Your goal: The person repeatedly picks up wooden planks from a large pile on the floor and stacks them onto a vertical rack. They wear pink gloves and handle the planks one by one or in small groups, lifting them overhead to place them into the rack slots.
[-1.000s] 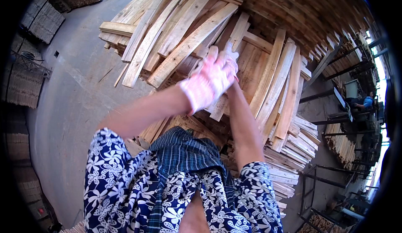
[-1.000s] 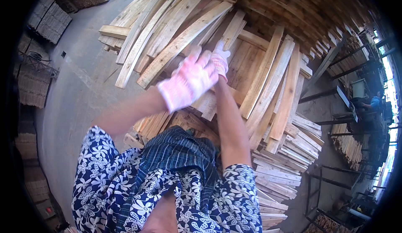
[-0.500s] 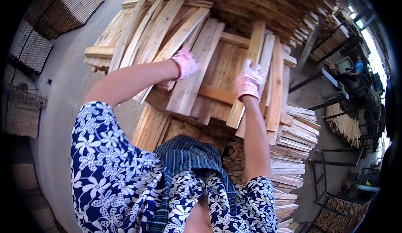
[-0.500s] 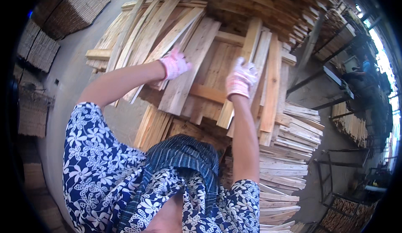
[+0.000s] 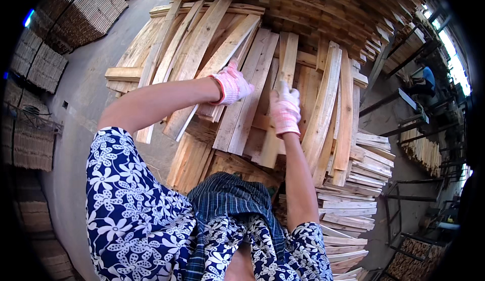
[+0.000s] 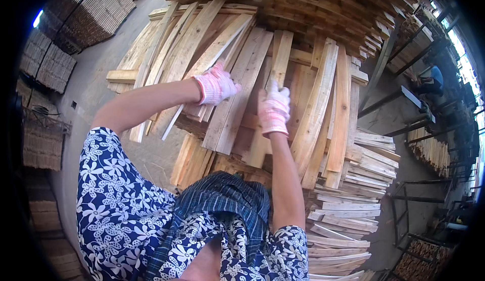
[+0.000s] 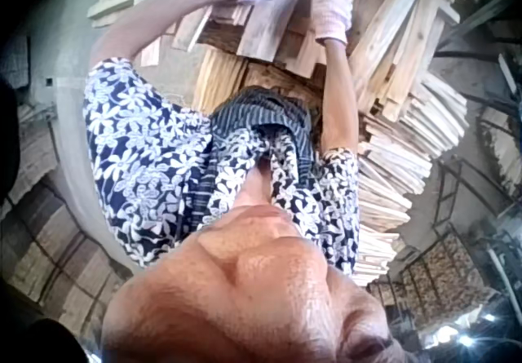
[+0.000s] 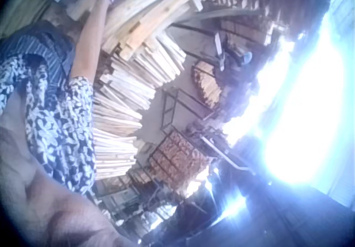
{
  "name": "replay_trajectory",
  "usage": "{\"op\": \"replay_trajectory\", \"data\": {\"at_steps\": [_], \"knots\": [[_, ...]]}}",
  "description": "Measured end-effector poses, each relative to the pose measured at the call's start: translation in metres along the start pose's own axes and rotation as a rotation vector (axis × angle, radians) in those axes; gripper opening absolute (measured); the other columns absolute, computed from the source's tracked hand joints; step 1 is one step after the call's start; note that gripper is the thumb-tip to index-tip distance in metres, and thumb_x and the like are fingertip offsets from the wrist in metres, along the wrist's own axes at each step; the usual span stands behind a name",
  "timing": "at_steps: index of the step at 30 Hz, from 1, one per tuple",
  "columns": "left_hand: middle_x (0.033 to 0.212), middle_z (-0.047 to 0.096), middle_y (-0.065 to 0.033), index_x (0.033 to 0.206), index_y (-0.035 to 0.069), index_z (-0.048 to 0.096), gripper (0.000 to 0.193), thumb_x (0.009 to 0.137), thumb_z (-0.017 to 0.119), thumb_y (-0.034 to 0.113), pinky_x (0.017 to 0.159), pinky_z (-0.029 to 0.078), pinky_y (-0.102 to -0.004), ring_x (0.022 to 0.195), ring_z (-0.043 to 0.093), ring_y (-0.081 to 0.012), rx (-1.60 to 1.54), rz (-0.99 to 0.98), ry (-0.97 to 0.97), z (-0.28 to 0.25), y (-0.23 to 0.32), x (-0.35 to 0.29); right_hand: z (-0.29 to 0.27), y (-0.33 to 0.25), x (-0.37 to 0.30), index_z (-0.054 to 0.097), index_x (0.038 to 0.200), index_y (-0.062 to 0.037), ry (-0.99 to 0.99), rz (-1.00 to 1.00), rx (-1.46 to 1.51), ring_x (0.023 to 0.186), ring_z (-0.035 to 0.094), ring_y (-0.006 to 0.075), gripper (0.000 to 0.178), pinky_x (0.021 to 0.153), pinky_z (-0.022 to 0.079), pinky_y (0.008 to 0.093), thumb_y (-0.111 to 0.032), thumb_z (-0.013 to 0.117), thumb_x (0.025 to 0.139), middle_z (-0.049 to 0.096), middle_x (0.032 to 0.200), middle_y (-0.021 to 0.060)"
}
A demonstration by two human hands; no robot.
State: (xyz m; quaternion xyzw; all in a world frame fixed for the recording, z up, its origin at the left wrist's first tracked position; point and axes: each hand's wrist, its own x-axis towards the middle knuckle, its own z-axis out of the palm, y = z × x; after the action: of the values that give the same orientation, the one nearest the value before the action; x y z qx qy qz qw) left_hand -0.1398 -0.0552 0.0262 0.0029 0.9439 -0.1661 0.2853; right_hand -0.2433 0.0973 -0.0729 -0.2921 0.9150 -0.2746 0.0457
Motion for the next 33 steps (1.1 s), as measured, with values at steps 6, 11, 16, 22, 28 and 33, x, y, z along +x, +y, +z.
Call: {"op": "replay_trajectory", "data": {"at_steps": [6, 11, 16, 22, 28, 33], "knots": [[0.11, 0.074, -0.0131, 0.126, 0.01, 0.06, 0.034, 0.092, 0.061, 0.014, 0.113, 0.03, -0.0678, 0.113, 0.068, -0.0324, -0.004, 0.013, 0.021, 0.013, 0.006, 0.006, 0.054, -0.039, 0.016, 0.051, 0.144, -0.0183, -0.019, 0.042, 0.268, 0.11, 0.063, 0.0511, 0.055, 0.091, 0.055, 0.0537, -0.019, 0.064, 0.091, 0.045, 0.135, 0.031], [0.102, 0.074, -0.0114, 0.123, 0.01, 0.061, 0.03, 0.094, 0.057, 0.016, 0.113, 0.029, -0.068, 0.11, 0.068, -0.0322, 0.012, -0.003, 0.139, 0.034, 0.008, 0.011, 0.033, -0.017, 0.049, 0.045, 0.15, -0.0142, 0.0, 0.089, 0.447, 0.119, 0.056, 0.0498, 0.065, 0.101, 0.049, 0.048, -0.033, 0.068, 0.092, 0.044, 0.138, 0.0329], [0.092, 0.073, -0.0088, 0.117, 0.01, 0.062, 0.03, 0.088, 0.06, 0.015, 0.112, 0.031, -0.0667, 0.101, 0.068, -0.0309, -0.068, 0.01, 0.237, 0.055, 0.004, 0.013, 0.032, -0.075, 0.07, 0.053, 0.136, -0.0224, -0.133, 0.135, 0.101, 0.116, 0.061, 0.0496, 0.042, 0.091, 0.055, 0.0565, -0.037, 0.057, 0.097, 0.046, 0.138, 0.0292], [0.109, 0.07, -0.0135, 0.126, 0.008, 0.059, 0.044, 0.084, 0.066, 0.02, 0.11, 0.033, -0.0667, 0.111, 0.065, -0.0334, 0.073, 0.045, 0.057, 0.011, 0.012, 0.013, 0.01, 0.007, 0.107, 0.052, 0.139, -0.0192, -0.274, -0.25, 0.006, 0.118, 0.059, 0.0512, 0.049, 0.104, 0.048, 0.0552, -0.044, 0.054, 0.096, 0.046, 0.142, 0.0308], [0.127, 0.06, -0.0178, 0.14, 0.01, 0.05, 0.058, 0.089, 0.065, 0.032, 0.105, 0.045, -0.0538, 0.118, 0.061, -0.0346, -0.354, 0.12, 0.385, -0.062, 0.049, 0.018, -0.154, 0.11, 0.055, 0.048, 0.148, -0.0146, 0.226, 0.032, -0.394, 0.121, 0.055, 0.0454, 0.074, 0.103, 0.046, 0.0518, -0.054, 0.067, 0.088, 0.056, 0.136, 0.0223], [0.151, 0.04, -0.0286, 0.158, 0.01, 0.028, 0.085, 0.089, 0.065, 0.041, 0.113, 0.042, -0.0507, 0.135, 0.05, -0.0434, -0.926, -0.105, 0.385, -0.12, 0.134, 0.094, -0.122, 0.165, 0.036, 0.023, 0.161, -0.0185, -0.031, 0.301, -0.182, 0.125, 0.056, 0.0506, 0.088, 0.105, 0.047, 0.0546, -0.055, 0.064, 0.092, 0.049, 0.14, 0.0326]]}}
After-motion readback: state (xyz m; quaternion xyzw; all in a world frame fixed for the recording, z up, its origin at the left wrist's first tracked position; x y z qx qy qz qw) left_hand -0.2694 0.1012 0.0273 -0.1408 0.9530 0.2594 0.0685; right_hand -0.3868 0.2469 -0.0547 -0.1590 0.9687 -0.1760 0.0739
